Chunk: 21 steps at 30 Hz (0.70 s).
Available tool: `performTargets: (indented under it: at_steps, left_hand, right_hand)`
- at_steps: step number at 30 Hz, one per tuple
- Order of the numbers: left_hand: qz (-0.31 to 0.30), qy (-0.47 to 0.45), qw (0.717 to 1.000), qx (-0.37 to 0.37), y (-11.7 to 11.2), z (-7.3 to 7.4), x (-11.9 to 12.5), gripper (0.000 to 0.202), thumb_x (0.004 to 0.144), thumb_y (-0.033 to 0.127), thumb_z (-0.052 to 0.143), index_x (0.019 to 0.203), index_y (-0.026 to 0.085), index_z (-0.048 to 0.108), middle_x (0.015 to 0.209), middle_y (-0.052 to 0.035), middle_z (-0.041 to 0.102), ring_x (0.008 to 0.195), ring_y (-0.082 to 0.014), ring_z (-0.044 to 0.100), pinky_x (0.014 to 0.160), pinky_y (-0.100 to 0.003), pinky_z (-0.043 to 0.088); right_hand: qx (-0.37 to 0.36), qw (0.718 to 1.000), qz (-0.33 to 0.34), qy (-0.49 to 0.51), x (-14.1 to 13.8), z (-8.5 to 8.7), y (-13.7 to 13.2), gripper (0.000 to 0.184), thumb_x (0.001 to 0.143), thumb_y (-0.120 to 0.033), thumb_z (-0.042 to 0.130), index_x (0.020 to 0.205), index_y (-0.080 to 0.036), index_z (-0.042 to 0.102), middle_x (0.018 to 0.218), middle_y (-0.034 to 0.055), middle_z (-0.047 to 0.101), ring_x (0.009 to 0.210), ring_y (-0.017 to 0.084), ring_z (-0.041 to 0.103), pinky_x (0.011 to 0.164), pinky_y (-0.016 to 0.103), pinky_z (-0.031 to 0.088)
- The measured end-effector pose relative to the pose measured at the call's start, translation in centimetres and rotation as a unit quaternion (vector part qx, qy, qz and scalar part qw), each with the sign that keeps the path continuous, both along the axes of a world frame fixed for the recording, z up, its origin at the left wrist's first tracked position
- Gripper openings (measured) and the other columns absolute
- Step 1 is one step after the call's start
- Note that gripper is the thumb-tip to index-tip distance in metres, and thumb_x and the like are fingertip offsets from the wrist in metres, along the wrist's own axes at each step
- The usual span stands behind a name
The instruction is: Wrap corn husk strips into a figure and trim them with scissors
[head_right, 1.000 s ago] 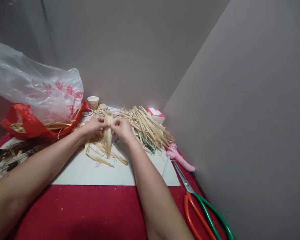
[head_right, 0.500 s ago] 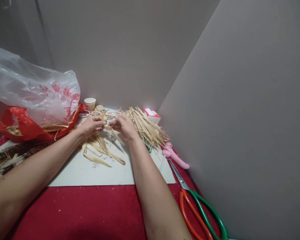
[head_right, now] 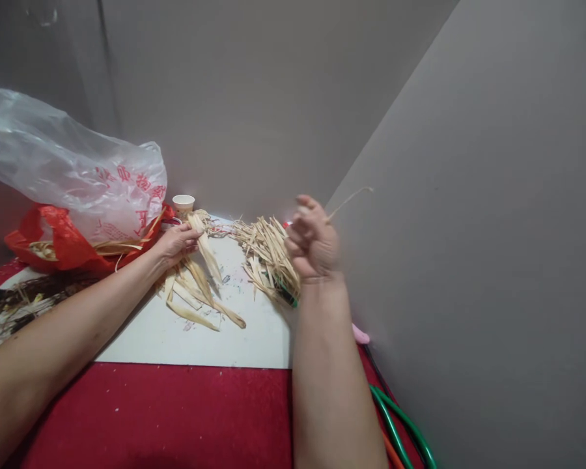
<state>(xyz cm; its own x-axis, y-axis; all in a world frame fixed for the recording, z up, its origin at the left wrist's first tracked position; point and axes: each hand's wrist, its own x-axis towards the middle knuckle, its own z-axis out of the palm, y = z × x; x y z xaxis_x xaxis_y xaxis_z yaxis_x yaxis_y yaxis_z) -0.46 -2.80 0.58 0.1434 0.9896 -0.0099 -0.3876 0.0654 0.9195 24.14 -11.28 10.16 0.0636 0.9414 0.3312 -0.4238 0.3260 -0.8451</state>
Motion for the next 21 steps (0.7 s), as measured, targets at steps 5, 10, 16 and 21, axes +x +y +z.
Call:
performTargets:
  at_steps: [5, 10, 16, 21]
  left_hand:
    - [-0.102, 0.034, 0.994, 0.018, -0.9, 0.4, 0.9, 0.034, 0.056, 0.03, 0.086, 0.076, 0.014, 0.063, 0.053, 0.0078, 0.048, 0.044, -0.0022, 0.04, 0.052, -0.018, 0.042]
    - [-0.147, 0.048, 0.988, 0.031, -1.3, 0.5, 1.2, 0.034, 0.054, 0.032, 0.087, 0.07, 0.014, 0.063, 0.055, 0.0054, 0.052, 0.051, -0.0052, 0.048, 0.055, -0.019, 0.041]
    - [-0.172, 0.082, 0.981, 0.019, -1.4, 0.6, 1.0, 0.033, 0.054, 0.031, 0.086, 0.065, 0.012, 0.062, 0.054, 0.0043, 0.051, 0.05, -0.0052, 0.046, 0.056, -0.022, 0.044]
    - [-0.163, 0.106, 0.981, 0.031, -1.5, 0.6, 1.0, 0.028, 0.054, 0.027, 0.084, 0.061, 0.011, 0.062, 0.053, 0.002, 0.054, 0.051, -0.0064, 0.05, 0.056, -0.022, 0.044]
  right_hand:
    - [-0.139, 0.958, 0.019, -0.249, -4.5, -4.4, 2.2, 0.024, 0.063, -0.034, 0.073, 0.071, -0.019, 0.056, 0.046, -0.0109, 0.034, 0.038, 0.004, 0.021, 0.038, 0.021, 0.012]
    - [-0.121, 0.937, 0.042, -0.324, -6.8, -7.1, 3.4, 0.026, 0.062, -0.039, 0.071, 0.06, -0.019, 0.054, 0.046, -0.009, 0.039, 0.04, 0.005, 0.025, 0.04, 0.022, 0.018]
    - [-0.09, 0.945, 0.01, -0.313, -6.4, -7.7, 3.8, 0.026, 0.061, -0.04, 0.068, 0.058, -0.019, 0.053, 0.049, -0.0069, 0.044, 0.044, 0.006, 0.031, 0.045, 0.021, 0.025]
    - [-0.096, 0.941, -0.002, -0.324, -6.6, -7.8, 3.7, 0.025, 0.061, -0.036, 0.067, 0.058, -0.019, 0.05, 0.047, -0.0077, 0.038, 0.045, 0.006, 0.029, 0.045, 0.021, 0.024]
